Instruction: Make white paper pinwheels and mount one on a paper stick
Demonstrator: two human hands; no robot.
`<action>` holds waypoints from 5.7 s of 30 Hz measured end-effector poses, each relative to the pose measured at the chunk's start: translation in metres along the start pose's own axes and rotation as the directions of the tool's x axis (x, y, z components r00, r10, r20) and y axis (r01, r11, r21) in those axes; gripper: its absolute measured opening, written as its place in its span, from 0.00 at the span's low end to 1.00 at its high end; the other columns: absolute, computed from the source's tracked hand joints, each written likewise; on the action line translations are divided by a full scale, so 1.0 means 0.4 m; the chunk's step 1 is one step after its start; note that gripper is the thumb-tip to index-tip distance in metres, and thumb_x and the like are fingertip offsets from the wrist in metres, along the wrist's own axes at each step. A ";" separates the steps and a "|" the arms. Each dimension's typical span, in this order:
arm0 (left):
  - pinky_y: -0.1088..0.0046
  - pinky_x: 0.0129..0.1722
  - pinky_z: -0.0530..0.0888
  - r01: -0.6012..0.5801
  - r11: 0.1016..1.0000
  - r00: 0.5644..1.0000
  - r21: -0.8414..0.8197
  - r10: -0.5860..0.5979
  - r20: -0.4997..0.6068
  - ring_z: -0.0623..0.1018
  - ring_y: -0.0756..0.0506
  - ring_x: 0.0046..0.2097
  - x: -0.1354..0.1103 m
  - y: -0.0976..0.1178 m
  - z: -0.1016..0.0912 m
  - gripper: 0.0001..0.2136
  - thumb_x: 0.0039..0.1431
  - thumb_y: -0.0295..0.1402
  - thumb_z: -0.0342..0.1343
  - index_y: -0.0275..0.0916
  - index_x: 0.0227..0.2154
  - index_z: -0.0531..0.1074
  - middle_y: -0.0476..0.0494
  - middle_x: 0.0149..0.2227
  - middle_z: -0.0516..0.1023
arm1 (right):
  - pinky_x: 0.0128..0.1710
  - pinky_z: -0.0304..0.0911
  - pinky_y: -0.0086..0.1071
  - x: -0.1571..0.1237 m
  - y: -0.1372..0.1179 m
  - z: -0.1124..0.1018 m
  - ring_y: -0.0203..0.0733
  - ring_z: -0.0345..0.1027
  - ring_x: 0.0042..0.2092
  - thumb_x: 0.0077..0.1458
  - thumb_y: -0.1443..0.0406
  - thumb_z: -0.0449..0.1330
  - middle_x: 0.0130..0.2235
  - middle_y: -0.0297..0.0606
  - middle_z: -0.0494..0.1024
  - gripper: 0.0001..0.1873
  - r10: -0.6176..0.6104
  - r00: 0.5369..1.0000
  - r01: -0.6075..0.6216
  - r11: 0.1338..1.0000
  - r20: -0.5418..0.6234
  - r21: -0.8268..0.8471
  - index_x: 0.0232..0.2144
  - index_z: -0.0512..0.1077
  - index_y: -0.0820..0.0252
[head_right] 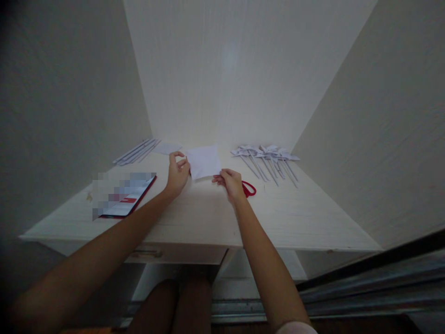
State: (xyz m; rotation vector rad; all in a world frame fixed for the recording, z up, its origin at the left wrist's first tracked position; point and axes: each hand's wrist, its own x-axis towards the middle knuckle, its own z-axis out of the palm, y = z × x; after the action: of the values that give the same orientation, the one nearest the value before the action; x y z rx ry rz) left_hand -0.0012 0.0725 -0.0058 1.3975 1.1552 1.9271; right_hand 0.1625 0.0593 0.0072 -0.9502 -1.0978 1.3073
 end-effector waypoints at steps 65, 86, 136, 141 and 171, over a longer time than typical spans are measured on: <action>0.64 0.41 0.72 -0.259 0.959 0.888 0.116 0.189 0.419 0.74 0.44 0.41 0.167 0.165 -0.105 0.28 0.39 0.23 0.62 0.39 0.48 0.68 0.41 0.46 0.71 | 0.26 0.55 0.31 -0.085 -0.071 0.003 0.34 0.57 0.26 0.40 0.37 0.50 0.26 0.34 0.65 0.36 0.262 0.761 0.074 0.874 0.594 -0.480 0.37 0.63 0.61; 0.65 0.42 0.72 -0.196 0.976 0.835 0.094 0.116 0.538 0.74 0.43 0.44 0.147 0.163 -0.081 0.28 0.40 0.24 0.61 0.38 0.49 0.67 0.41 0.49 0.70 | 0.27 0.54 0.32 -0.089 -0.061 0.021 0.35 0.57 0.27 0.40 0.35 0.44 0.29 0.37 0.64 0.39 0.242 0.746 -0.012 0.937 0.621 -0.350 0.38 0.62 0.61; 0.66 0.41 0.72 -0.164 0.969 0.806 0.185 0.023 0.592 0.73 0.44 0.44 0.142 0.187 -0.089 0.30 0.43 0.26 0.58 0.36 0.53 0.61 0.37 0.53 0.67 | 0.20 0.48 0.27 -0.092 -0.046 0.029 0.31 0.55 0.20 0.46 0.38 0.42 0.20 0.27 0.58 0.30 0.232 0.708 -0.060 0.961 0.667 -0.270 0.28 0.55 0.59; 0.65 0.43 0.71 -0.192 0.957 0.803 0.218 0.026 0.595 0.72 0.43 0.46 0.141 0.191 -0.090 0.29 0.44 0.27 0.58 0.37 0.53 0.61 0.38 0.53 0.66 | 0.19 0.48 0.27 -0.090 -0.042 0.026 0.31 0.56 0.19 0.48 0.38 0.41 0.19 0.28 0.59 0.30 0.234 0.721 -0.050 0.957 0.652 -0.287 0.28 0.56 0.59; 0.65 0.42 0.71 -0.234 0.947 0.796 0.219 0.058 0.602 0.71 0.42 0.46 0.141 0.189 -0.093 0.29 0.44 0.28 0.57 0.38 0.53 0.61 0.39 0.52 0.66 | 0.14 0.48 0.24 -0.088 -0.029 0.025 0.29 0.55 0.14 0.49 0.39 0.41 0.16 0.26 0.59 0.30 0.241 0.772 -0.045 0.943 0.587 -0.329 0.27 0.58 0.60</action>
State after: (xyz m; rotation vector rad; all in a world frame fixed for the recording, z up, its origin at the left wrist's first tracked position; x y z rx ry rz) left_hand -0.0491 0.0643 0.0833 2.1046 1.0474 1.2686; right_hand 0.1575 0.0229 0.0183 -0.8436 -1.8073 1.6786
